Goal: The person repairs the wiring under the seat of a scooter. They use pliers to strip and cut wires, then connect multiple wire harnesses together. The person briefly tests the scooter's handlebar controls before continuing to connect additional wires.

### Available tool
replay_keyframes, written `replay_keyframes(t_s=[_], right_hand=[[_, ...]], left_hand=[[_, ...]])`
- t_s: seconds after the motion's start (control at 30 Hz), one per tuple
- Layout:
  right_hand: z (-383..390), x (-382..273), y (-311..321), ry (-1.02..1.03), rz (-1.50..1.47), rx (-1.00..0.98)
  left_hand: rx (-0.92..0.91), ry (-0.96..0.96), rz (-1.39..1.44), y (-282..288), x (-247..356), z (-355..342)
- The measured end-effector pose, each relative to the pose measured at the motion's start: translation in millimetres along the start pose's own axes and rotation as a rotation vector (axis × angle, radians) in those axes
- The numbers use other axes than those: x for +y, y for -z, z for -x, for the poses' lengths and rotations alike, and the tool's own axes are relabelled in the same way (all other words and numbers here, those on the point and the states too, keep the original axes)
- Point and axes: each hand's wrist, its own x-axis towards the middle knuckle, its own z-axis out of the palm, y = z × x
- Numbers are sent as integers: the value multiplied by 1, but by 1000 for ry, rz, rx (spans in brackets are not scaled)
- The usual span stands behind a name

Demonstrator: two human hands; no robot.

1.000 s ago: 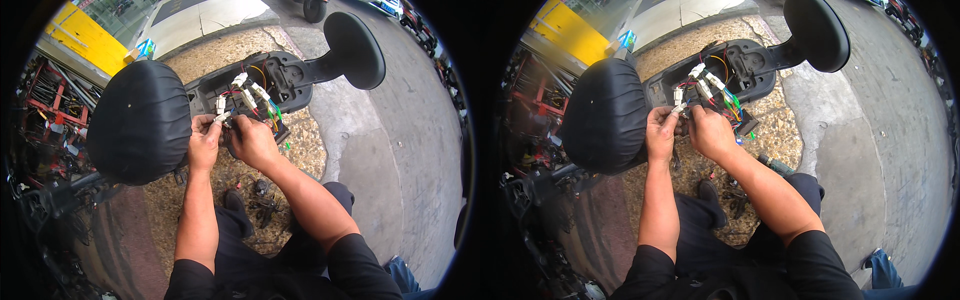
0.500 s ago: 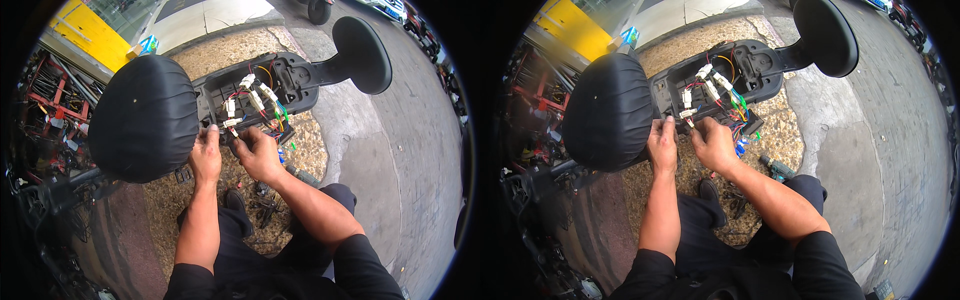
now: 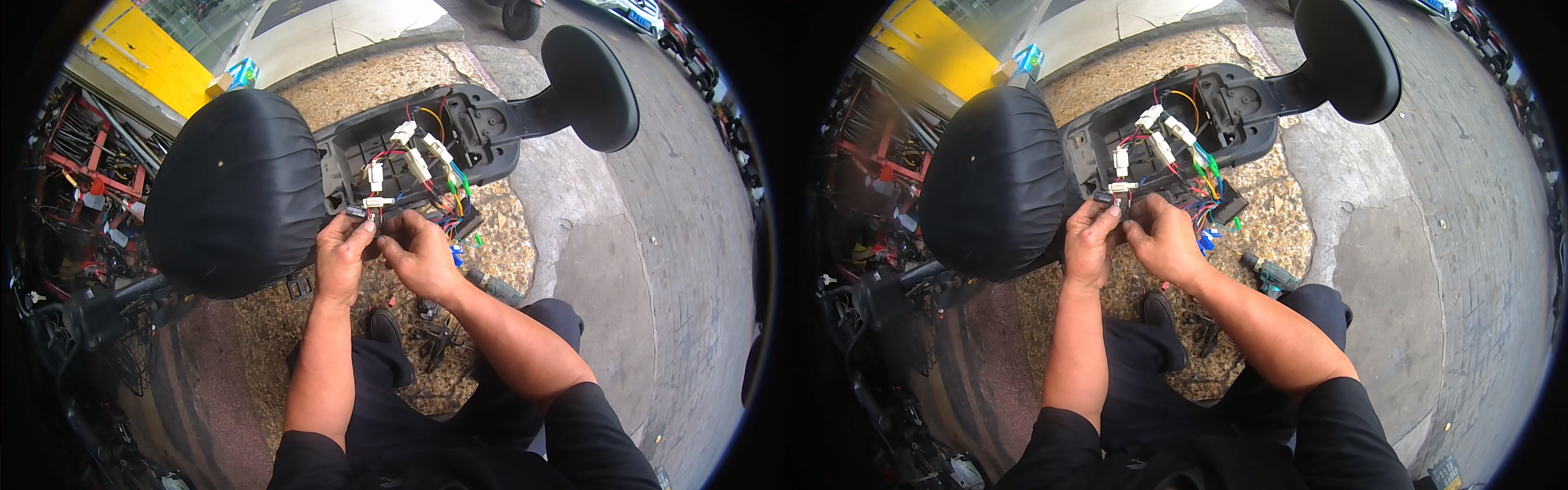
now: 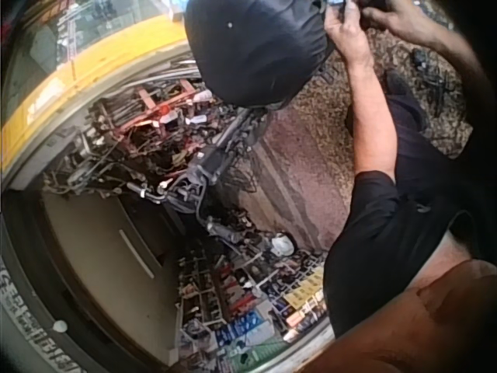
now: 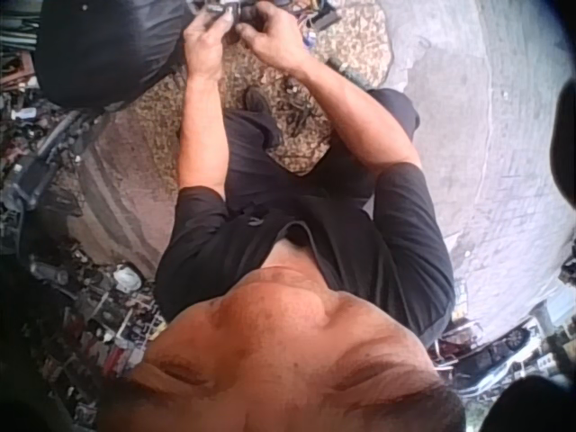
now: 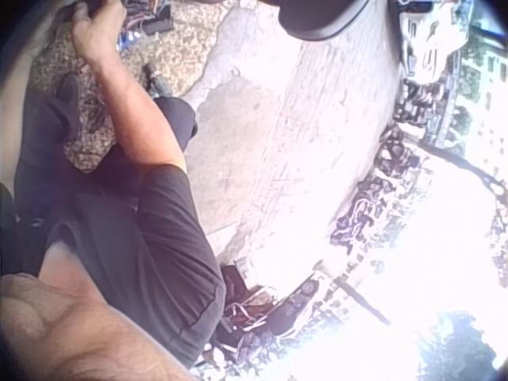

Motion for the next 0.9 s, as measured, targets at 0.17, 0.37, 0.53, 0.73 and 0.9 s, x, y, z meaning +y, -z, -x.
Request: replay_keyframes(t_s=[0.17, 0.37, 0.53, 0.73, 0.9], right_hand=[[-1, -4, 5, 0, 27, 11], [-4, -8, 8, -35, 21, -3], [-10, -11, 11, -93, 56, -27], [-16, -13, 13, -120, 118, -35], [-18, -15, 15, -137, 136, -45]], left_hand=[[-62, 55, 19, 4, 5, 0], [-85, 37, 37, 5, 2, -1], [-47, -39, -13, 3, -1, -3], [-47, -29, -32, 1, 0, -2], [-26, -6, -57, 0, 1, -2]])
